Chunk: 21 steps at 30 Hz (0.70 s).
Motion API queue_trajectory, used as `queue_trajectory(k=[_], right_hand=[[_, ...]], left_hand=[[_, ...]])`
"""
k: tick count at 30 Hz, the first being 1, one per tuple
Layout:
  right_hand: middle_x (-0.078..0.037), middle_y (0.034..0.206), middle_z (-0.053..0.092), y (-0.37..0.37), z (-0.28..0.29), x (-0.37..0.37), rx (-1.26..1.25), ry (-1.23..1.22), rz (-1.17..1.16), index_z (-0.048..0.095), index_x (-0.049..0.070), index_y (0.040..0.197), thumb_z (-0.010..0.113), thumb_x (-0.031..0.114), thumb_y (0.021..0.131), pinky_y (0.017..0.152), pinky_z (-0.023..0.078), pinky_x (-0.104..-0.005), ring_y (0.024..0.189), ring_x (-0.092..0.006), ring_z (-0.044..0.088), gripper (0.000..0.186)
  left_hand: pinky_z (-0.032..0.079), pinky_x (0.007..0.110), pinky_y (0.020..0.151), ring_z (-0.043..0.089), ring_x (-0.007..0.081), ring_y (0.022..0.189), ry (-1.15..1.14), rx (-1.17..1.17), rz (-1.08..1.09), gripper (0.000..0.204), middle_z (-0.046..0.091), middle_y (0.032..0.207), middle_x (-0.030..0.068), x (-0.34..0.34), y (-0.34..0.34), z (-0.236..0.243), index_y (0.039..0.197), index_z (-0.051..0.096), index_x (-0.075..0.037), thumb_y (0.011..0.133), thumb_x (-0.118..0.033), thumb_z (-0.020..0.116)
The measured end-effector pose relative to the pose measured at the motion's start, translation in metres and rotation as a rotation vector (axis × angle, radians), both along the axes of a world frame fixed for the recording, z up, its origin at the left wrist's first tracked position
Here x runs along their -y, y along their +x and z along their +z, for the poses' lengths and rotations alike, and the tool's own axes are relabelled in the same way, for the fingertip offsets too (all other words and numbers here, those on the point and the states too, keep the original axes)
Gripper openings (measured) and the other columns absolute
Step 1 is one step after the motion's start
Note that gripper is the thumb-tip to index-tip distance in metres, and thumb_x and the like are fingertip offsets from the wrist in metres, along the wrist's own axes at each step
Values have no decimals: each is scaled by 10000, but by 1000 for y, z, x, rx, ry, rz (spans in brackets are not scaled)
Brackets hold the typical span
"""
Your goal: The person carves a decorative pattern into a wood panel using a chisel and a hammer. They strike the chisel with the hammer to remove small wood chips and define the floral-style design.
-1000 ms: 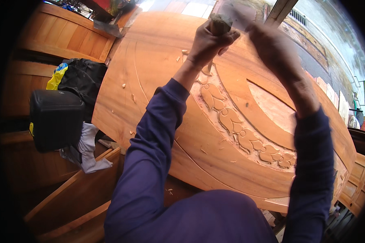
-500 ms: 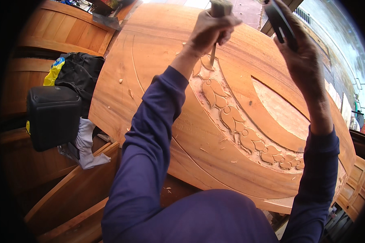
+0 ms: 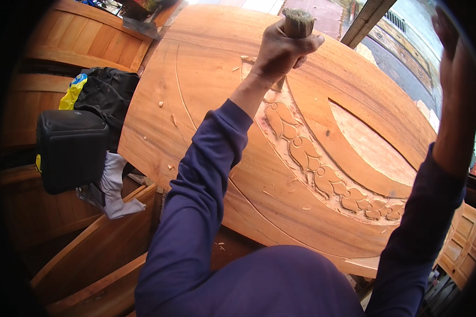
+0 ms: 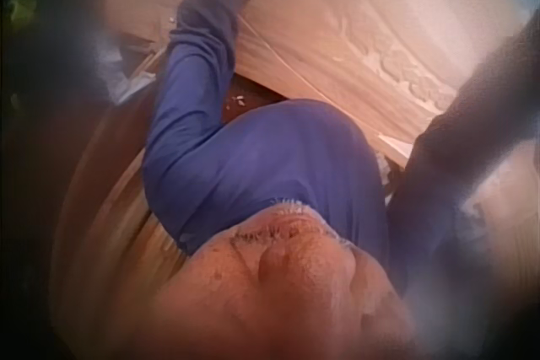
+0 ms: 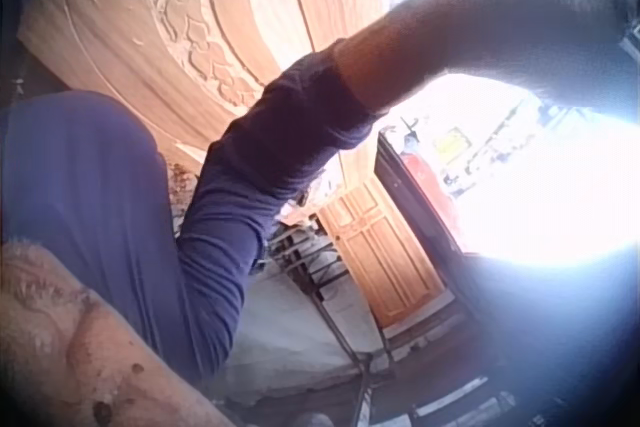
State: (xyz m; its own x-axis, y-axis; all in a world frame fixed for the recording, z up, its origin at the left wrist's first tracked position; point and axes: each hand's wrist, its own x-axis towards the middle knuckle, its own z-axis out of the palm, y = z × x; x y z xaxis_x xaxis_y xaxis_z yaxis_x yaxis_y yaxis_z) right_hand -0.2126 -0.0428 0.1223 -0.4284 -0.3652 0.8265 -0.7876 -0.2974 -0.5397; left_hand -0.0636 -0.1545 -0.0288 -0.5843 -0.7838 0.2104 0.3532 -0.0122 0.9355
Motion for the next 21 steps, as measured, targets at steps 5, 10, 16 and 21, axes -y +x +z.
queue_trajectory(k=[5, 10, 16, 21], right_hand=[[-231, 984, 705, -15, -75, -3, -539, 625, 311, 481, 247, 1545, 665, 75, 936, 759, 599, -451, 861, -400, 717, 659], [-181, 1126, 731, -9, -72, 10, -282, 558, 199, 494, 224, 1542, 663, 4, 951, 811, 602, -381, 972, -249, 745, 652], [-106, 1457, 628, -28, -88, 0, -236, 527, 425, 451, 229, 1586, 625, -25, 973, 1079, 520, -326, 1266, -200, 640, 686], [-82, 1408, 670, -53, -70, -15, -138, 451, 308, 513, 201, 1547, 721, 57, 968, 1055, 519, -317, 1262, -157, 636, 632]], left_hand=[[386, 242, 436, 497, 54, 503, -99, 15, 25, 217, 539, 648, -23, -9, -10, -3, 848, 608, -83, 865, -121, 821], [390, 253, 459, 487, 73, 497, -71, 60, -61, 235, 552, 645, -12, -7, 1, 0, 830, 622, -74, 859, -138, 846], [392, 231, 422, 497, 76, 454, 136, -41, -48, 209, 519, 598, -16, 29, -6, -6, 838, 621, -59, 919, -208, 743], [372, 231, 410, 459, 52, 433, -70, 51, -49, 219, 501, 583, -32, 5, -7, -3, 785, 594, -106, 886, -177, 775]])
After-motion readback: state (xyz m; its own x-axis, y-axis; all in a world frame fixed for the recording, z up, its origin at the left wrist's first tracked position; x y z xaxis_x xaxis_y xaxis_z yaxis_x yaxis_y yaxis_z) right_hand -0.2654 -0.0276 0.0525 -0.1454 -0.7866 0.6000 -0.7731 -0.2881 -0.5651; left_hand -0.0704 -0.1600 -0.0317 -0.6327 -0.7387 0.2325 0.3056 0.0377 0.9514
